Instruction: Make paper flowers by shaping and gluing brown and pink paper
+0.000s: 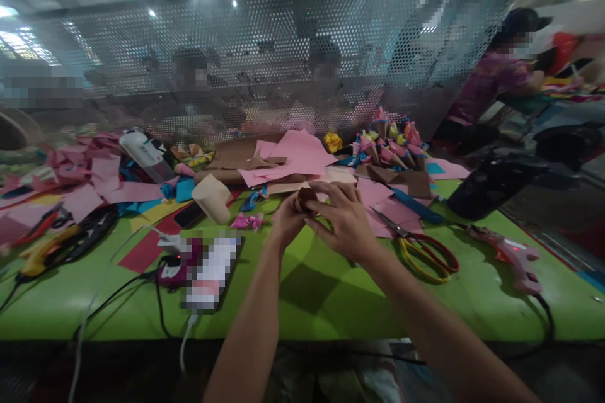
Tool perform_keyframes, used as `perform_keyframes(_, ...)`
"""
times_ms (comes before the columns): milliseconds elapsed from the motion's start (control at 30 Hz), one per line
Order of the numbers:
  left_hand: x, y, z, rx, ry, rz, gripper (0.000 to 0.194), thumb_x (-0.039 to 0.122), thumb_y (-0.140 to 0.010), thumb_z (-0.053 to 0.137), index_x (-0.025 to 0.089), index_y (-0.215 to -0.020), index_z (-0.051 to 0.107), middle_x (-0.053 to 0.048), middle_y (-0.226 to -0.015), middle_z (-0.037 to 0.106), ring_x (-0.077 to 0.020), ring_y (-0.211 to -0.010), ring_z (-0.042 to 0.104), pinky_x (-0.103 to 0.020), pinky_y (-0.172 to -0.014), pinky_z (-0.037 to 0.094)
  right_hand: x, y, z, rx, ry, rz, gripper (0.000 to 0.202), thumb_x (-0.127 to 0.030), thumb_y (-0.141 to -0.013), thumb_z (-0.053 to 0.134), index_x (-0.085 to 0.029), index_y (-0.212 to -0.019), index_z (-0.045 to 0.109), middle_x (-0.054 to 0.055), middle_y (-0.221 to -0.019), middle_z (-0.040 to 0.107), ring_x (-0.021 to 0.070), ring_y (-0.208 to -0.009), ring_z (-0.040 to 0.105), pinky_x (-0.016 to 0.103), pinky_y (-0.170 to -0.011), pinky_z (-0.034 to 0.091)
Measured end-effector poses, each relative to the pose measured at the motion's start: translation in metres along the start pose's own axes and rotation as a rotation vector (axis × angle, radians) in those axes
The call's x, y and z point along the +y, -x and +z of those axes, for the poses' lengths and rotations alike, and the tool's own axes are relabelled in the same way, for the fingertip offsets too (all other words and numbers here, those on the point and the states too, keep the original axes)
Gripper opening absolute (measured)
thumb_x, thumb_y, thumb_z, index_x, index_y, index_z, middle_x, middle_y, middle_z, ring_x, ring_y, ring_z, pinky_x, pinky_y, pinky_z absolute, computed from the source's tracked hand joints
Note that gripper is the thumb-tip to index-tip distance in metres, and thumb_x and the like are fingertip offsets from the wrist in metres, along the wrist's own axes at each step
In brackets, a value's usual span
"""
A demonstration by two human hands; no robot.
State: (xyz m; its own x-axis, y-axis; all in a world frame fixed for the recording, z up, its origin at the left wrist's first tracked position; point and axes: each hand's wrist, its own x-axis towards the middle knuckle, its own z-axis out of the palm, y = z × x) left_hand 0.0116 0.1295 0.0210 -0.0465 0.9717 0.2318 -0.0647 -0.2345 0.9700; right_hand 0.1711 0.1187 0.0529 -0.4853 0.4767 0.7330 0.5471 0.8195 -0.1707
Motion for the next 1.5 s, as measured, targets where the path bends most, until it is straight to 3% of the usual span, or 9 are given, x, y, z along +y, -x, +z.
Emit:
perform_keyframes(233, -0.008, 0.0, -0.002, 0.085, -0.164, 0.059, 0.035, 0.015, -0.056, 0.076, 0.018, -0.09, 0.071, -0.003, -0.089, 0.073, -0.0212, -0.087, 0.065, -0.03, -0.08, 0.052, 0.0, 0.001, 0.004, -0.062, 0.011, 0.063, 0.015, -0.032, -0.088, 0.065, -0.024, -0.098, 0.073, 0.009, -0.143, 0.058, 0.0321, -0.127, 0.048, 0.051, -0.103, 0.041)
perform_keyframes(533, 0.005, -0.002, -0.002, 0.073, -0.074, 0.049, 0.025, 0.022, -0.056, 0.075, 0.017, -0.079, 0.067, 0.0, -0.077, 0.067, -0.0155, -0.075, 0.06, -0.028, -0.074, 0.049, 0.003, -0.002, 0.001, -0.054, -0.12, 0.054, 0.027, -0.03, -0.089, 0.064, -0.028, -0.116, 0.072, 0.008, -0.138, 0.06, 0.0294, -0.124, 0.051, 0.048, -0.103, 0.043)
perform_keyframes(900, -0.005, -0.005, -0.005, 0.016, -0.04, 0.008, 0.026, 0.016, -0.051, 0.077, 0.017, -0.074, 0.065, 0.003, -0.07, 0.064, -0.0145, -0.072, 0.059, -0.026, -0.072, 0.049, -0.001, 0.0, 0.005, -0.069, -0.053, 0.025, 0.022, -0.03, -0.087, 0.066, -0.024, -0.107, 0.074, 0.01, -0.14, 0.06, 0.0315, -0.124, 0.051, 0.05, -0.101, 0.043)
perform_keyframes(1067, -0.006, -0.005, -0.004, 0.022, 0.023, 0.016, 0.03, 0.016, -0.052, 0.077, 0.016, -0.081, 0.068, 0.001, -0.077, 0.068, -0.0131, -0.073, 0.059, -0.024, -0.072, 0.049, 0.0, 0.0, 0.003, -0.011, -0.056, 0.067, 0.024, -0.028, -0.089, 0.063, -0.026, -0.111, 0.072, 0.009, -0.138, 0.061, 0.0305, -0.122, 0.052, 0.049, -0.101, 0.042)
perform_keyframes(1200, -0.006, -0.004, -0.002, 0.036, -0.006, 0.005, 0.024, 0.016, -0.053, 0.077, 0.016, -0.075, 0.066, 0.0, -0.08, 0.068, -0.0125, -0.074, 0.058, -0.023, -0.072, 0.047, 0.0, -0.001, 0.003, -0.009, -0.03, 0.065, 0.023, -0.03, -0.09, 0.062, -0.022, -0.109, 0.073, 0.011, -0.135, 0.063, 0.0309, -0.121, 0.052, 0.049, -0.101, 0.042)
perform_keyframes(1500, -0.001, -0.002, -0.003, 0.014, 0.019, 0.018, 0.03, 0.023, -0.05, 0.084, 0.016, -0.074, 0.067, 0.003, -0.068, 0.064, -0.0123, -0.067, 0.054, -0.024, -0.068, 0.047, -0.002, -0.001, 0.001, -0.06, -0.025, 0.007, 0.025, -0.033, -0.092, 0.062, -0.023, -0.112, 0.073, 0.009, -0.14, 0.06, 0.0293, -0.123, 0.051, 0.045, -0.101, 0.041)
